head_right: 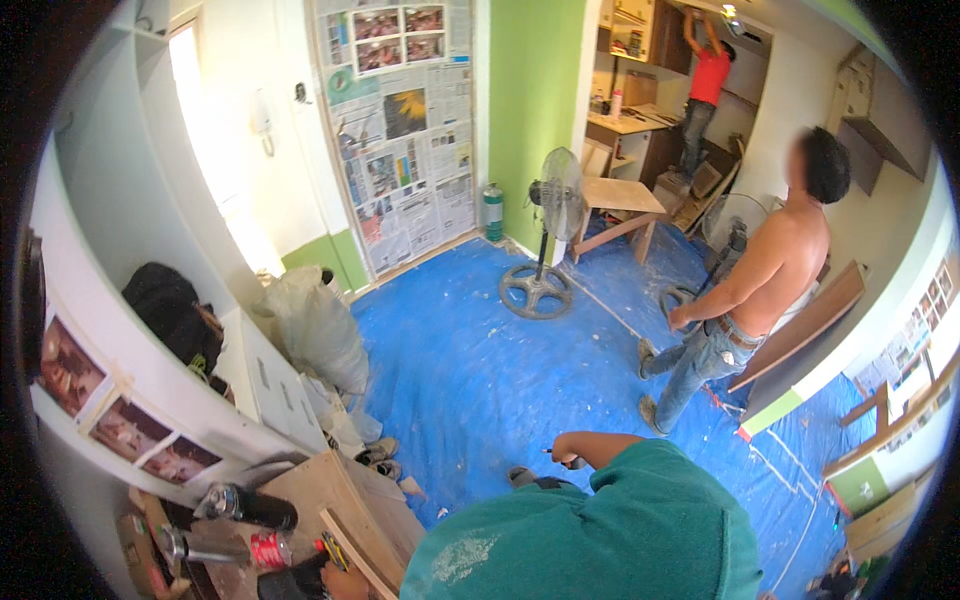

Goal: The person assembles a wooden cabinet by handling panels, using a utility knife to trim edges, and tapping pieces together with a rubber mallet. They move around the room to retrieve parts and tools, then fit a panel into the cabinet frame.

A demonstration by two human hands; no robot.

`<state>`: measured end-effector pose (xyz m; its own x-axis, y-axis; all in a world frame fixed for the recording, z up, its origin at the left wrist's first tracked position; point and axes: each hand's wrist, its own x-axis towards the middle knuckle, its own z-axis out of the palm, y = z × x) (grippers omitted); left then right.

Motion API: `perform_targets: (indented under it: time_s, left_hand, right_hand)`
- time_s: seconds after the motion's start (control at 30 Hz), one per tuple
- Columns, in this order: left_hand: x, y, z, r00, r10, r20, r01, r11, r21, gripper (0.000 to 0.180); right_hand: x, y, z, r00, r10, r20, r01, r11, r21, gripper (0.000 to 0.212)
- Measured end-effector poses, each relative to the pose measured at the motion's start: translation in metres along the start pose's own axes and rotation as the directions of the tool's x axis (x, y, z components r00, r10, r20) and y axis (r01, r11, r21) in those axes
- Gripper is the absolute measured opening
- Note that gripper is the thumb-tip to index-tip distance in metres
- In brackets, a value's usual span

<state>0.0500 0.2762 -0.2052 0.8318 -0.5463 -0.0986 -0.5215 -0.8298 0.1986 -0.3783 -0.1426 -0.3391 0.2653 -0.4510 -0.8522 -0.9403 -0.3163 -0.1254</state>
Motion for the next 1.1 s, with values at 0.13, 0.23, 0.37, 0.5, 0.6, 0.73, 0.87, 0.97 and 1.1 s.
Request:
perform_targets:
  time_s: [0.13, 0.23, 0.37, 0.5, 0.6, 0.73, 0.87, 0.97, 1.1]
  left_hand:
    - [-0.01, 0.031, -0.039, 0.996, 0.041, -0.082, -0.051, 0.991, -0.126, 0.042]
    - [0.002, 0.017, 0.001, 0.983, 0.012, -0.184, -0.097, 0.883, -0.459, 0.038]
    - [0.043, -0.007, 0.052, 0.945, 0.272, -0.183, -0.322, 0.871, -0.37, 0.029]
    - [0.018, 0.115, 0.0, 0.666, 0.711, -0.226, -0.687, 0.703, 0.185, 0.022]
    - [0.007, 0.165, 0.003, 0.733, 0.663, -0.153, -0.655, 0.749, 0.102, 0.021]
    - [0.011, 0.307, 0.059, 0.71, 0.696, -0.104, -0.703, 0.695, -0.151, 0.021]
    - [-0.001, 0.362, 0.06, 0.82, 0.572, -0.006, -0.569, 0.816, -0.105, 0.021]
    - [0.006, 0.413, 0.08, 0.811, 0.582, 0.061, -0.565, 0.806, -0.176, 0.022]
    - [0.027, 0.457, 0.102, 0.769, 0.628, 0.121, -0.587, 0.768, -0.258, 0.022]
  right_hand:
    - [0.003, 0.025, 0.011, 1.0, -0.008, 0.016, 0.008, 1.0, -0.023, 0.039]
    - [0.016, 0.049, 0.016, 0.993, -0.103, 0.053, 0.109, 0.985, -0.136, 0.03]
    - [0.034, 0.043, -0.005, 0.983, -0.104, 0.154, 0.107, 0.994, -0.012, 0.023]
    - [0.095, 0.094, 0.018, 0.965, -0.249, 0.088, 0.25, 0.968, -0.002, 0.022]
    - [0.122, 0.079, 0.004, 0.865, -0.478, 0.156, 0.5, 0.848, -0.177, 0.023]
    - [0.206, 0.218, 0.008, 0.861, -0.499, 0.097, 0.494, 0.776, -0.392, 0.021]
    - [0.152, 0.151, -0.07, 0.926, -0.361, 0.11, 0.344, 0.927, 0.15, 0.018]
    - [0.112, 0.174, -0.106, 0.958, -0.275, 0.086, 0.211, 0.873, 0.44, 0.016]
    - [0.127, 0.211, -0.107, 0.962, -0.262, -0.08, 0.251, 0.729, 0.637, 0.02]
